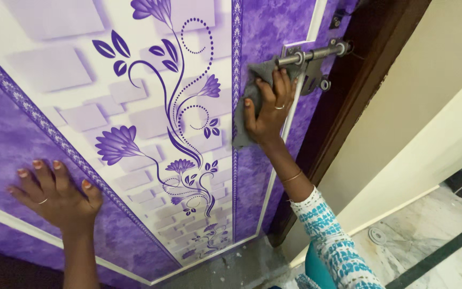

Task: The person cleans a door by wiping its panel surface, lock area, and door frame with a cloth.

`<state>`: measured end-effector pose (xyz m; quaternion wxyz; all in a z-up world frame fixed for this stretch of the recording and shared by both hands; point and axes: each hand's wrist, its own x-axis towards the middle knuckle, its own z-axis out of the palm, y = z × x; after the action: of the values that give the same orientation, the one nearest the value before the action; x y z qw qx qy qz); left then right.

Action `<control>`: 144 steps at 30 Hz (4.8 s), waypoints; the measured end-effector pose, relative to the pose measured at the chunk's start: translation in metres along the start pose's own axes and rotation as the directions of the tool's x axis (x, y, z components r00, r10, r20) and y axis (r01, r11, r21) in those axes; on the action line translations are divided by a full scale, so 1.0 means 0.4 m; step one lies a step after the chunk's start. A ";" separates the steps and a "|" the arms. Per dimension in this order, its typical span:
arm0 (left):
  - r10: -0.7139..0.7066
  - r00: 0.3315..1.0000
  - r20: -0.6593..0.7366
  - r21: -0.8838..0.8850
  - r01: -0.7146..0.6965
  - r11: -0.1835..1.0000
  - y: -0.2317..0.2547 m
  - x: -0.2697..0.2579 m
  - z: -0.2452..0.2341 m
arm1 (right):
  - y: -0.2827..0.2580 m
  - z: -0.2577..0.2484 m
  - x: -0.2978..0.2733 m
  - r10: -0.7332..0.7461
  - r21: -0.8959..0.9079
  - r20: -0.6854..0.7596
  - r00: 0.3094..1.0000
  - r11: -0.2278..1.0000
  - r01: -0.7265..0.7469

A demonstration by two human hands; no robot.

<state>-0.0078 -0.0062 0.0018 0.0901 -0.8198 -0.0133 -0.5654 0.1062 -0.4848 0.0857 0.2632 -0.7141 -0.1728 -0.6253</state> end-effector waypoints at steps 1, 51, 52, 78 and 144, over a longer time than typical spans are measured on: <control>0.001 1.000 -0.006 0.001 -0.001 1.000 -0.001 0.001 0.003 | -0.003 0.004 -0.003 -0.028 -0.029 -0.030 0.999 0.999 0.027; -0.003 0.999 0.038 -0.035 0.004 0.999 -0.027 -0.013 0.019 | -0.462 0.237 -0.058 -0.737 0.262 0.405 0.541 0.660 0.704; -0.005 0.999 0.036 -0.042 0.007 0.999 -0.024 -0.011 0.019 | -0.419 0.216 -0.054 -0.744 0.288 0.393 0.541 0.658 0.695; -0.134 0.989 0.056 -0.229 0.144 0.963 0.145 0.037 -0.139 | 0.061 -0.070 -0.031 -0.186 -0.204 0.239 0.953 0.950 0.236; 0.291 0.956 0.025 -0.263 -0.275 0.925 0.999 0.364 -0.068 | 0.029 -0.543 -0.065 0.585 0.600 0.186 0.790 0.569 -0.562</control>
<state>0.0691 -0.4153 0.0936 0.0633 -0.8355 0.1756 -0.5168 -0.0655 -0.6206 0.0756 0.6761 -0.5902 -0.1254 -0.4229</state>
